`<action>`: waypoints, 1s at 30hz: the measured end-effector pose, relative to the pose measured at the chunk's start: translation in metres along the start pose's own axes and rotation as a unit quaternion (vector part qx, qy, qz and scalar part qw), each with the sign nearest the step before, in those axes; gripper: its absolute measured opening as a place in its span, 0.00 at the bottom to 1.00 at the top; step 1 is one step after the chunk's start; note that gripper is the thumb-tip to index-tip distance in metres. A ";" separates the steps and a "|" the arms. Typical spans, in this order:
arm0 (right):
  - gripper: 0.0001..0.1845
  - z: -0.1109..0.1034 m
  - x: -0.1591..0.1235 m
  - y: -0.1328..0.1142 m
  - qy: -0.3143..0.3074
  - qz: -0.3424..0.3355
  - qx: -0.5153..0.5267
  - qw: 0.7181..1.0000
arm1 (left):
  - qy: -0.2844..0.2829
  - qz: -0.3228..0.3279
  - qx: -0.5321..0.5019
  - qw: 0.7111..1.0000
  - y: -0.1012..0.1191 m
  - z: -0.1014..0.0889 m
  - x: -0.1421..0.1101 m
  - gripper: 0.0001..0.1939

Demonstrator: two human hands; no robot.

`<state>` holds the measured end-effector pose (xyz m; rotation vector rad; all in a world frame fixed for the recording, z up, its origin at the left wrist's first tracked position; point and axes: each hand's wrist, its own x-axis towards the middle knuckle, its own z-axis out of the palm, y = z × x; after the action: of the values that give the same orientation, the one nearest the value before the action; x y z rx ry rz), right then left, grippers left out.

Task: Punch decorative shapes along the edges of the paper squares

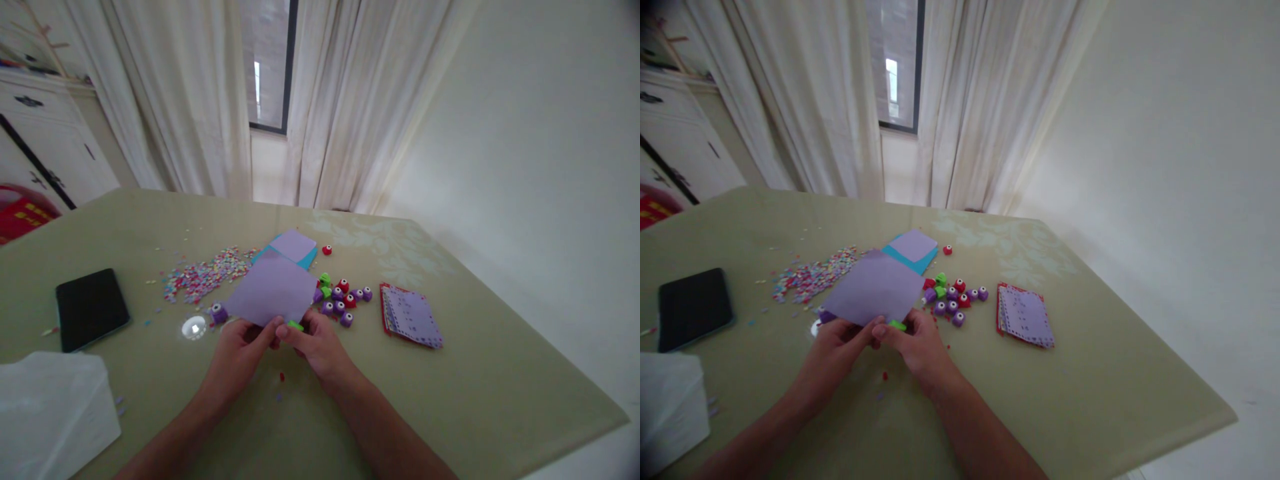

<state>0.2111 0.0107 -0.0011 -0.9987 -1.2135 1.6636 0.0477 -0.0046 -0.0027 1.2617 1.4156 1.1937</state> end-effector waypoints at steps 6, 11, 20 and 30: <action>0.36 0.002 0.002 0.009 0.062 0.024 0.003 0.998 | 0.013 -0.022 -0.007 1.000 0.005 0.000 0.000 0.26; 0.36 -0.006 0.008 0.005 0.127 -0.015 0.057 0.990 | 0.064 -0.022 0.010 0.998 0.002 -0.006 0.001 0.26; 0.21 -0.022 0.009 0.003 0.156 -0.120 -0.312 0.929 | 0.109 0.009 -0.001 0.994 -0.002 -0.010 0.001 0.23; 0.27 -0.031 0.005 0.000 0.082 -0.146 -0.414 0.895 | 0.101 -0.001 -0.052 0.994 -0.014 -0.010 0.006 0.25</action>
<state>0.2377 0.0249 -0.0089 -1.3281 -1.8975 0.7792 0.0347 0.0002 -0.0147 1.0919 1.4783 1.4062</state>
